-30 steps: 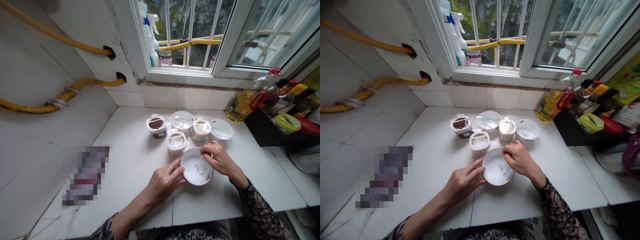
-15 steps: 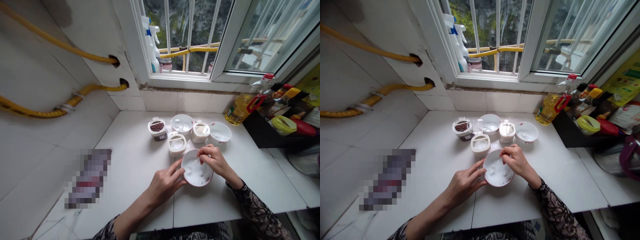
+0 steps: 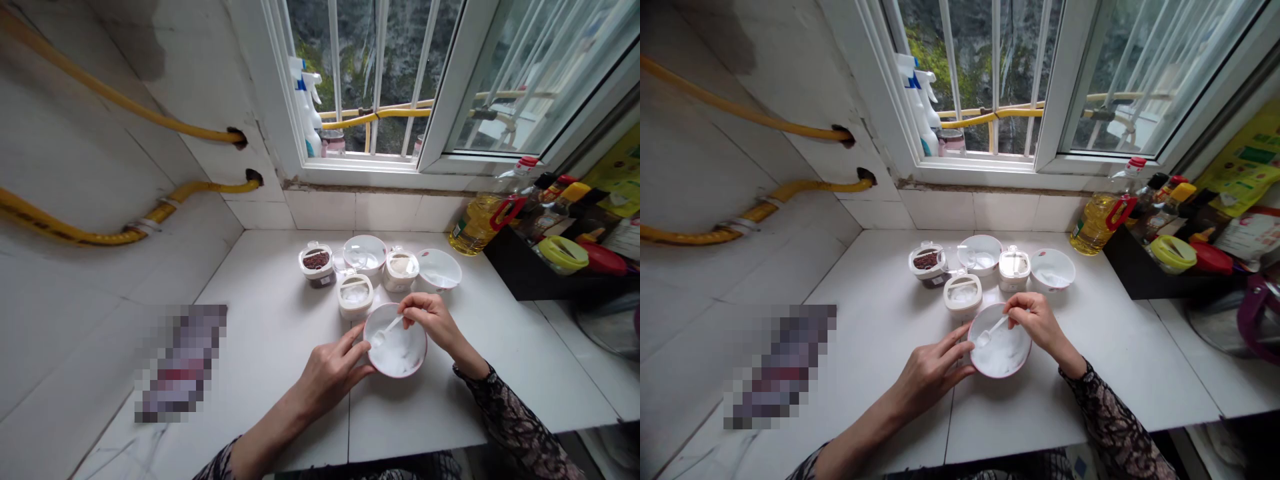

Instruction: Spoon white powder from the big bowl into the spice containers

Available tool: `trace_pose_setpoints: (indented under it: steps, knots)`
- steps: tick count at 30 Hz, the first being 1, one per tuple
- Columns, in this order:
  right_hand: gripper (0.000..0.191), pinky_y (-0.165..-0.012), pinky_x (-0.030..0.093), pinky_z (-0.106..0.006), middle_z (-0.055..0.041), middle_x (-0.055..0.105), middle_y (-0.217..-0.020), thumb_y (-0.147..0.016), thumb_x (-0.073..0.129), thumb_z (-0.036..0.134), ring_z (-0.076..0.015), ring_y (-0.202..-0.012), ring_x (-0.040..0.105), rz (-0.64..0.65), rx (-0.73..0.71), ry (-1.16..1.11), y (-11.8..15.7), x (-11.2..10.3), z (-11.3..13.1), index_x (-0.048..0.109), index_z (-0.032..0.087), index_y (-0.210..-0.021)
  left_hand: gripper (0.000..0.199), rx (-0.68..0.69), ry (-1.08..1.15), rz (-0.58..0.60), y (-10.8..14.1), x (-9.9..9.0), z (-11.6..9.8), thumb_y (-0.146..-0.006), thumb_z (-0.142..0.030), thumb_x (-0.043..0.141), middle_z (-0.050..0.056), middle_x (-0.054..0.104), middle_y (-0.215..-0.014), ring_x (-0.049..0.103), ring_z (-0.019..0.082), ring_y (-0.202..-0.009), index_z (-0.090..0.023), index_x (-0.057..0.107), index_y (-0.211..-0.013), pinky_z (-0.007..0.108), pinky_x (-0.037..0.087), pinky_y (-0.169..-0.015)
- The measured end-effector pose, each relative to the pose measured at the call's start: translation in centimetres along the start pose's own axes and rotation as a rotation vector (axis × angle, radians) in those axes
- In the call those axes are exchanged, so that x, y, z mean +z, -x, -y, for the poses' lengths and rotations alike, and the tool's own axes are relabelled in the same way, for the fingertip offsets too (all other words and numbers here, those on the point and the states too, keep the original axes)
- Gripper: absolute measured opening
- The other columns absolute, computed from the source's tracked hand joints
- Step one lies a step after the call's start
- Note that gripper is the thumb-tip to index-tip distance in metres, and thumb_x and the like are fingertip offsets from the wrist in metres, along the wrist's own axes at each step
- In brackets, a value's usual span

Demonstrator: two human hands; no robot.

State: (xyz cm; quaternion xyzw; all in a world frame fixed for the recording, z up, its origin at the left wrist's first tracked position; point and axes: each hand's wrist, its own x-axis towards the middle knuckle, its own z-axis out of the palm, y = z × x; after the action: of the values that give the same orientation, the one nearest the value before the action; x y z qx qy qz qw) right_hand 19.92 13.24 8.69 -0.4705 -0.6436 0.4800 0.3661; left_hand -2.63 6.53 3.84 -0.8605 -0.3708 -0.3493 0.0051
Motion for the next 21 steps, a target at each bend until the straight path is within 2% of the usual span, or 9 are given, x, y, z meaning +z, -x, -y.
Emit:
trace_pose_setpoints:
  steps: [4, 8, 11, 13, 17, 19, 21]
  knots:
    - [0.011, -0.053, 0.043, -0.026, 0.0012, 0.061, -0.049, -0.068, 0.059, 0.023, -0.0130, -0.048, 0.054, -0.035, 0.044, -0.138, -0.5, -1.0, 0.0, 0.068, 0.018, -0.066, 0.033, -0.012, 0.000, -0.005, 0.2, 0.2, 0.1, -0.101, -0.042, 0.041, 0.016, 0.068, -0.119, 0.074, 0.018, -0.074, -0.016, 0.060, -0.098, 0.025, 0.056, -0.054]
    - [0.010, -0.057, 0.048, -0.028, 0.0004, 0.064, -0.053, -0.073, 0.061, 0.025, -0.0146, -0.052, 0.058, -0.158, -0.047, -0.152, -0.5, -1.0, 0.6, 0.069, 0.018, -0.071, 0.028, -0.027, 0.002, 0.015, 0.5, 0.4, 0.2, -0.099, -0.040, 0.048, 0.017, 0.068, -0.121, 0.073, 0.017, -0.073, -0.016, 0.061, -0.099, 0.024, 0.057, -0.055]
    - [0.009, -0.065, 0.052, -0.031, -0.0013, 0.070, -0.066, -0.083, 0.061, 0.026, -0.0174, -0.063, 0.066, -0.275, -0.207, -0.039, -0.3, 0.0, 1.1, 0.068, 0.020, -0.083, 0.026, -0.025, 0.023, 0.016, 0.6, 0.5, 0.2, -0.098, -0.039, 0.051, 0.018, 0.067, -0.120, 0.074, 0.019, -0.079, -0.015, 0.062, -0.099, 0.026, 0.058, -0.058]
    - [0.009, -0.070, 0.052, -0.033, -0.0031, 0.073, -0.078, -0.088, 0.059, 0.022, -0.0186, -0.070, 0.068, -0.330, -0.384, 0.107, -0.2, 1.0, 1.3, 0.067, 0.021, -0.091, 0.027, -0.025, 0.026, 0.005, 0.5, 0.5, 0.2, -0.098, -0.040, 0.050, 0.017, 0.068, -0.119, 0.074, 0.020, -0.081, -0.015, 0.061, -0.099, 0.025, 0.058, -0.058]
    - [0.021, -0.085, 0.047, -0.039, -0.0022, 0.073, -0.078, -0.090, 0.052, 0.008, -0.0176, -0.071, 0.065, -0.257, -0.804, 0.479, -0.2, 2.2, 1.2, 0.066, 0.022, -0.095, 0.032, -0.028, 0.017, -0.002, 0.4, 0.4, 0.2, -0.100, -0.042, 0.042, 0.017, 0.068, -0.118, 0.074, 0.019, -0.079, -0.016, 0.060, -0.099, 0.023, 0.057, -0.057]
    - [0.023, -0.088, 0.045, -0.040, -0.0015, 0.074, -0.078, -0.089, 0.050, 0.004, -0.0161, -0.068, 0.064, -0.246, -0.873, 0.544, -0.2, 2.2, 1.3, 0.065, 0.021, -0.097, 0.032, -0.027, 0.020, 0.000, 0.4, 0.4, 0.2, -0.100, -0.043, 0.042, 0.017, 0.068, -0.118, 0.074, 0.019, -0.081, -0.016, 0.060, -0.099, 0.024, 0.058, -0.057]
    - [0.021, -0.087, 0.045, -0.039, -0.0013, 0.073, -0.078, -0.089, 0.052, 0.006, -0.0166, -0.068, 0.064, -0.285, -0.843, 0.517, 0.0, 1.7, 1.6, 0.064, 0.021, -0.096, 0.030, -0.026, 0.026, 0.005, 0.4, 0.4, 0.2, -0.100, -0.042, 0.045, 0.017, 0.068, -0.118, 0.074, 0.020, -0.083, -0.016, 0.060, -0.100, 0.024, 0.058, -0.058]
